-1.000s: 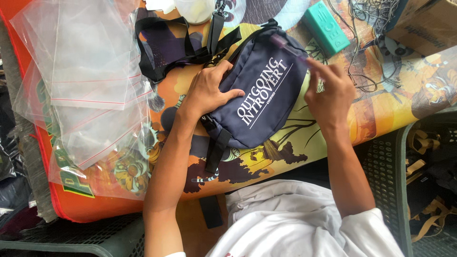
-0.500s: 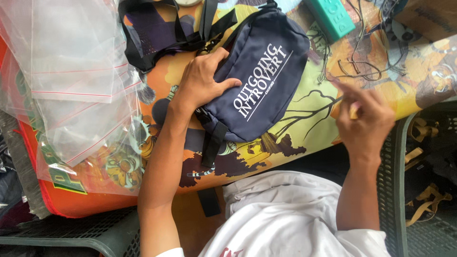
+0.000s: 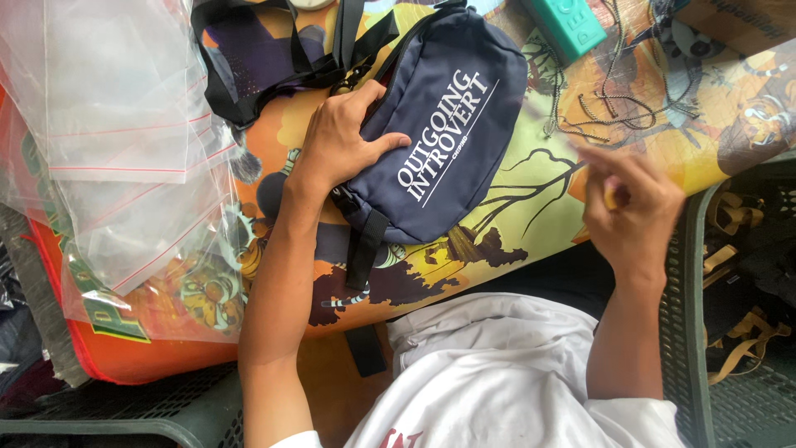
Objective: The person uses a small purple brush to clean the surface of a dark blue sling bag labeled 'OUTGOING INTROVERT'. They repeatedly brush the front, sides, and back of the bag, occasionally adjusting its position on the table.
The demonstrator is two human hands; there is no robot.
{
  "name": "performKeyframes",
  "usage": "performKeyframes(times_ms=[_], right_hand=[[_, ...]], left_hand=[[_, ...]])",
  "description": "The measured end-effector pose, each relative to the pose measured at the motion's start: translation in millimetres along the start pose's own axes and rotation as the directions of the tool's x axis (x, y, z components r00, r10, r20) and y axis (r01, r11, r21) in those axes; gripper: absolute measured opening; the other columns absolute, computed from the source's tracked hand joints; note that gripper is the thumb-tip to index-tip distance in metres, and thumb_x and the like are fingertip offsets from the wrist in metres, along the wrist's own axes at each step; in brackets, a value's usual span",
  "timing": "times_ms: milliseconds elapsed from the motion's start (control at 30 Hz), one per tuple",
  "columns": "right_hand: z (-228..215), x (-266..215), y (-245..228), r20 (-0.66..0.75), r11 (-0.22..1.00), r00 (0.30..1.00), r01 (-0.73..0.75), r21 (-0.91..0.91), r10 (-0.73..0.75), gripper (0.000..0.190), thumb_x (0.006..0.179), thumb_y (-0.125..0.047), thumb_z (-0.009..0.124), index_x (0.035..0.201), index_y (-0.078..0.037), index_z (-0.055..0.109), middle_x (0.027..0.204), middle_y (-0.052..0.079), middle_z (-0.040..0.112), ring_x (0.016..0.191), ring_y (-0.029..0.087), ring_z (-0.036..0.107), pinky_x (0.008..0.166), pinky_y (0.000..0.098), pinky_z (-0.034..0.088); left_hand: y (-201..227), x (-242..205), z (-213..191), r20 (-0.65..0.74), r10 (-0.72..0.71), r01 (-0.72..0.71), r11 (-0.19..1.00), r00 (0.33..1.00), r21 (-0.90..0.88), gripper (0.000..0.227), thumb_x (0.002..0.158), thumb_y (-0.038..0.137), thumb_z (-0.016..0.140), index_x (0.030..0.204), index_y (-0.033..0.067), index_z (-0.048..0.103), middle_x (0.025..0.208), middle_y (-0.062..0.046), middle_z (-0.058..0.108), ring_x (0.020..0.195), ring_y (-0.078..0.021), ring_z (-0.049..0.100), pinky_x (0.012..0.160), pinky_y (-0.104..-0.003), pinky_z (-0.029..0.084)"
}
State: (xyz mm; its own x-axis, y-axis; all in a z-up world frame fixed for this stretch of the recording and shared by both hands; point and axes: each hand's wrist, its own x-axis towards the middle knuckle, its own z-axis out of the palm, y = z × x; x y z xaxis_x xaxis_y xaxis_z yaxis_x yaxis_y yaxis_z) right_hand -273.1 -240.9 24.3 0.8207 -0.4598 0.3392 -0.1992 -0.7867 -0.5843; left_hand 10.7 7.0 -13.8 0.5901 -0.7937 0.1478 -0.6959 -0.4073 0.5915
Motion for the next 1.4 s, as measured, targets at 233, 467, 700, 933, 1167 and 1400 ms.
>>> performKeyframes(times_ms=[233,467,700,933,1167,1400], right_hand=[[20.9,11.5,2.7,0.099,0.997,0.995,-0.020,0.070,0.013,0.017,0.107,0.003,0.071,0.114,-0.007,0.082,0.075,0.004,0.055,0.065,0.016,0.041,0.063,0.0298,0.034],[47.4,36.2,3.8,-0.163,0.997,0.986,-0.021,0.069,0.032,0.021,0.107,0.007,0.068,0.122,-0.001,0.081,0.086,0.016,0.067,0.057,0.015,0.044,0.049,0.0280,0.038],[29.1,22.4,-26.5,0.314,0.934,0.926,-0.285,0.214,0.210,0.037,0.092,0.003,0.054,0.111,-0.014,0.081,0.089,-0.002,0.070,0.053,0.002,0.038,0.050,0.0196,0.029],[32.0,12.5,-22.0,-0.100,0.999,0.994,0.042,-0.005,-0.042,0.025,0.108,0.008,0.066,0.125,-0.006,0.079,0.095,0.011,0.071,0.061,0.015,0.049,0.061,0.0319,0.040],[24.2,-20.5,-50.4,0.279,0.961,0.951,-0.192,0.197,0.133,0.034,0.092,0.003,0.062,0.115,-0.015,0.079,0.086,0.000,0.069,0.064,0.008,0.050,0.058,0.0233,0.039],[2.2,-24.6,-44.7,0.045,1.000,0.999,-0.020,0.001,0.020,0.023,0.105,0.011,0.069,0.122,-0.001,0.078,0.089,0.011,0.067,0.056,0.011,0.038,0.051,0.0275,0.032]], left_hand=[[1.9,0.1,-1.1,-0.001,0.001,-0.001,1.000,1.000,-0.003,0.055,0.082,0.047,0.089,0.109,0.0099,0.058,0.098,-0.006,0.073,0.087,-0.0308,0.069,0.073,-0.042,0.049],[1.2,0.7,-2.9,0.000,-0.020,0.020,0.998,1.000,-0.058,0.053,0.080,0.044,0.090,0.108,0.0127,0.058,0.086,-0.011,0.070,0.081,-0.0368,0.069,0.069,-0.046,0.050],[1.1,0.9,0.4,0.016,-0.044,0.044,0.999,0.999,0.010,0.055,0.083,0.047,0.088,0.108,0.0104,0.056,0.097,-0.009,0.073,0.088,-0.0375,0.069,0.069,-0.047,0.048],[1.8,1.7,24.6,-0.231,-0.008,-0.015,0.995,0.973,-0.100,0.023,0.105,0.024,0.059,0.101,0.0057,0.045,0.077,-0.019,0.063,0.074,-0.0508,0.062,0.059,-0.051,0.039],[2.8,2.9,45.2,-0.331,-0.209,0.068,0.918,0.920,-0.390,0.020,0.106,0.023,0.052,0.101,0.0099,0.038,0.067,-0.006,0.053,0.062,-0.0321,0.055,0.066,-0.044,0.041],[10.7,2.3,35.0,-0.308,-0.176,0.057,0.932,0.935,-0.359,0.032,0.101,0.028,0.064,0.103,0.0086,0.039,0.068,-0.003,0.046,0.067,-0.0252,0.048,0.071,-0.040,0.042]])
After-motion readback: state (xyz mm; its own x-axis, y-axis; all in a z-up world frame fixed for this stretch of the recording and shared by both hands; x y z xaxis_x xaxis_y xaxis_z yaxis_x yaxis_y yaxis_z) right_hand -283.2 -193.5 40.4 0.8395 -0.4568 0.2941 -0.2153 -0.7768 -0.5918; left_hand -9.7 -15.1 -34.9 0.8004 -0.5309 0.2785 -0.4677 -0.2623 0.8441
